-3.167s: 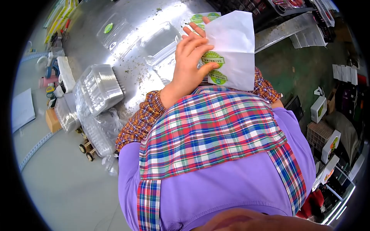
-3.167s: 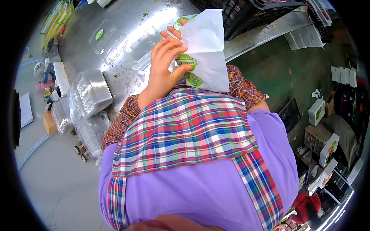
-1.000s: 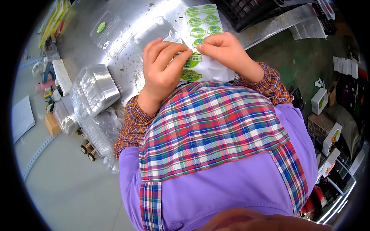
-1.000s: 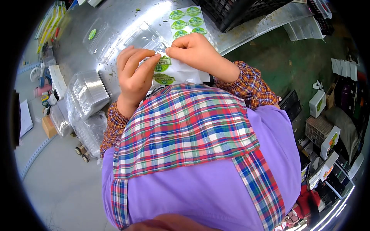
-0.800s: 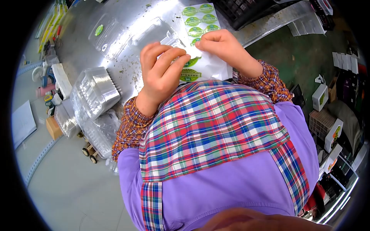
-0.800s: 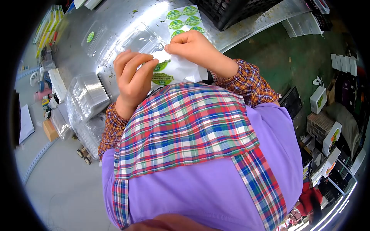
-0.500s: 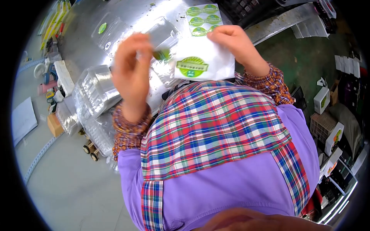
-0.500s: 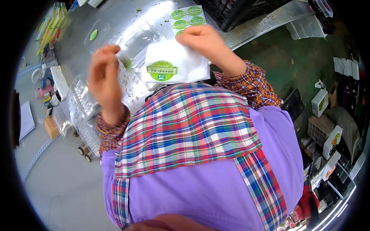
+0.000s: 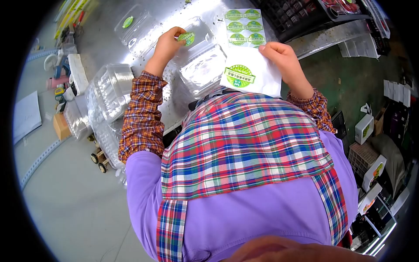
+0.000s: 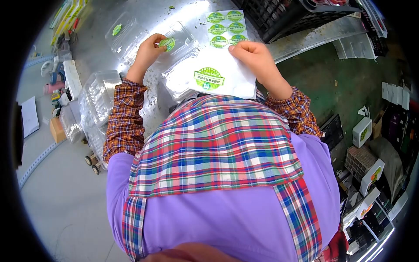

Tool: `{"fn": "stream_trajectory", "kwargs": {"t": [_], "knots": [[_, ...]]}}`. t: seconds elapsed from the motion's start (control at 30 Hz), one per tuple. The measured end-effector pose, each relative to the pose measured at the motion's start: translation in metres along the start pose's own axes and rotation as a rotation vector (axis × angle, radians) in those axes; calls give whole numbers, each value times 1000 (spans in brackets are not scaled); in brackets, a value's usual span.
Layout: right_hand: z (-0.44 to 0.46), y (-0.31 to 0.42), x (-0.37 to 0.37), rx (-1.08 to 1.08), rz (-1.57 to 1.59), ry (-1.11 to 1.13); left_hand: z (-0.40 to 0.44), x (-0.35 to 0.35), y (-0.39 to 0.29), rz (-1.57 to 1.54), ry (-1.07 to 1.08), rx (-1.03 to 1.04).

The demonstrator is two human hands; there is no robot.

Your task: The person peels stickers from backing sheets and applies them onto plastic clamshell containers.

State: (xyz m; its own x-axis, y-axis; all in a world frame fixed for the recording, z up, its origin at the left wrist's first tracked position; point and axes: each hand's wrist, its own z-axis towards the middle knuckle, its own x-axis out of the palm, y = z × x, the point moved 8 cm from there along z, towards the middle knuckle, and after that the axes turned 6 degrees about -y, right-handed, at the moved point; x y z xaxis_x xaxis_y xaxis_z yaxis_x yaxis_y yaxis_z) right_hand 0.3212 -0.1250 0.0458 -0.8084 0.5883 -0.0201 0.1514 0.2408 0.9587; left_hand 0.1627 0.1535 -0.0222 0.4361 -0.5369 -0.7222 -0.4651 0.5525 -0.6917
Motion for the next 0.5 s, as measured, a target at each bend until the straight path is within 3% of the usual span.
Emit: {"fn": "stream_trajectory", "kwargs": {"t": [0.5], "knots": [[2,-16,11,31,-37,42,-2,3,-3,-4,-45,59]]}}
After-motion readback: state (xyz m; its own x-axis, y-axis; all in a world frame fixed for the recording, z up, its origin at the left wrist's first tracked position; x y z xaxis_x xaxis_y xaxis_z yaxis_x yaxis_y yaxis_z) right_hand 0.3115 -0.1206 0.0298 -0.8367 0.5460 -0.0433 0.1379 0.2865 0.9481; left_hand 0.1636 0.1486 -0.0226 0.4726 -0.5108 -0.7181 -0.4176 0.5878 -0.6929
